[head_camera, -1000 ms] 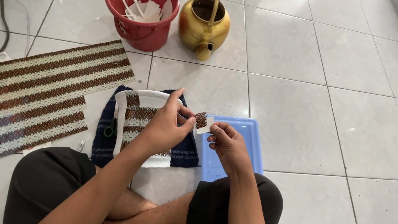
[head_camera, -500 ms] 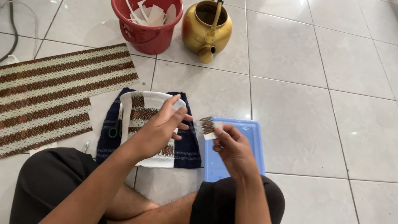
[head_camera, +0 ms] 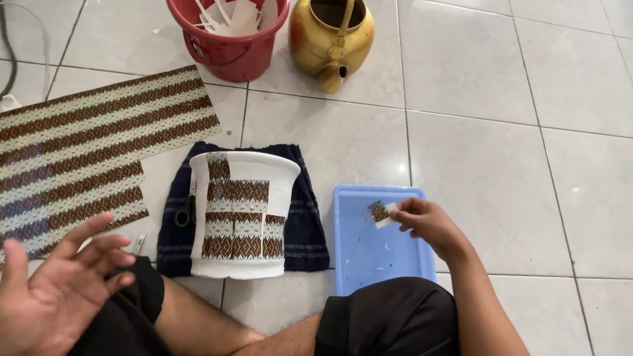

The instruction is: Applying decorative patterned stickers to a white ceramic pot while sitting on the floor.

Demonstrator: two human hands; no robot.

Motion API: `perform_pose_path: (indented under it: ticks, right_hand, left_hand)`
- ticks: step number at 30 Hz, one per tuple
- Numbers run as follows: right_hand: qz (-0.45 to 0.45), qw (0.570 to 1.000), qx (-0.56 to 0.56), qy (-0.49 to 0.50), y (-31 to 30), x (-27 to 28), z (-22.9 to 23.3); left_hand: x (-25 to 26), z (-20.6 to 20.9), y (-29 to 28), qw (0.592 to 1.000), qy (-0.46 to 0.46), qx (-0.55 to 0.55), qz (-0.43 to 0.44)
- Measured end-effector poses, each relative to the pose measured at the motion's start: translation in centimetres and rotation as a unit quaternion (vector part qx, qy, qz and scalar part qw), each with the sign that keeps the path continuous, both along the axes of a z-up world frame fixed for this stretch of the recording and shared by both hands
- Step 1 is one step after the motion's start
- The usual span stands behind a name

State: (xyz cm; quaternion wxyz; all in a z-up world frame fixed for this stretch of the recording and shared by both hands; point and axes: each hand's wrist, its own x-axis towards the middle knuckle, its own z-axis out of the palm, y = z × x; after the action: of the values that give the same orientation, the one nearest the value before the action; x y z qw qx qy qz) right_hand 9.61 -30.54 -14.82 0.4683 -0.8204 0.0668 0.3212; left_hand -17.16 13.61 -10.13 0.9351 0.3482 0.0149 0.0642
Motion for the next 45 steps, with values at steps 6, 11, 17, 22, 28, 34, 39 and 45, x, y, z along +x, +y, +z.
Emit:
perform_pose_path:
  ticks: [6, 11, 17, 22, 28, 34, 39, 45]
  right_hand:
    - [0.064, 0.993, -0.088, 0.042, -0.5, 2.6, -3.9]
    - [0.064, 0.99, -0.112, 0.062, 0.7, 3.2, -4.4]
    - [0.132, 0.976, -0.168, 0.041, 3.0, 3.2, -3.6]
    - [0.19, 0.963, -0.191, 0.011, 3.3, 3.7, -5.1]
    - [0.231, 0.95, -0.209, 0.012, 2.8, 3.7, -5.5]
    - [0.222, 0.956, -0.189, 0.024, 3.0, 3.2, -4.3]
    - [0.161, 0.981, -0.112, -0.005, 2.6, 2.9, -2.9]
    - [-0.016, 0.993, -0.046, -0.103, 1.7, 1.5, 0.7]
  left_hand:
    - [-0.3, -4.4, 2.1, 0.993, -0.03, -0.094, 0.056]
    - [0.8, -4.6, 2.4, 0.995, -0.009, -0.097, 0.039]
    - [0.9, -5.0, 2.4, 0.993, 0.044, -0.079, 0.07]
    - [0.8, -5.5, 2.7, 0.992, 0.074, -0.062, 0.083]
    - [0.9, -5.4, 2.6, 0.992, 0.053, -0.078, 0.087]
    - [0.9, -5.4, 2.9, 0.994, 0.022, -0.084, 0.068]
    - [0.8, -5.0, 2.7, 0.991, -0.005, -0.122, 0.061]
    - [0.6, -4.3, 2.2, 0.992, -0.015, -0.1, 0.074]
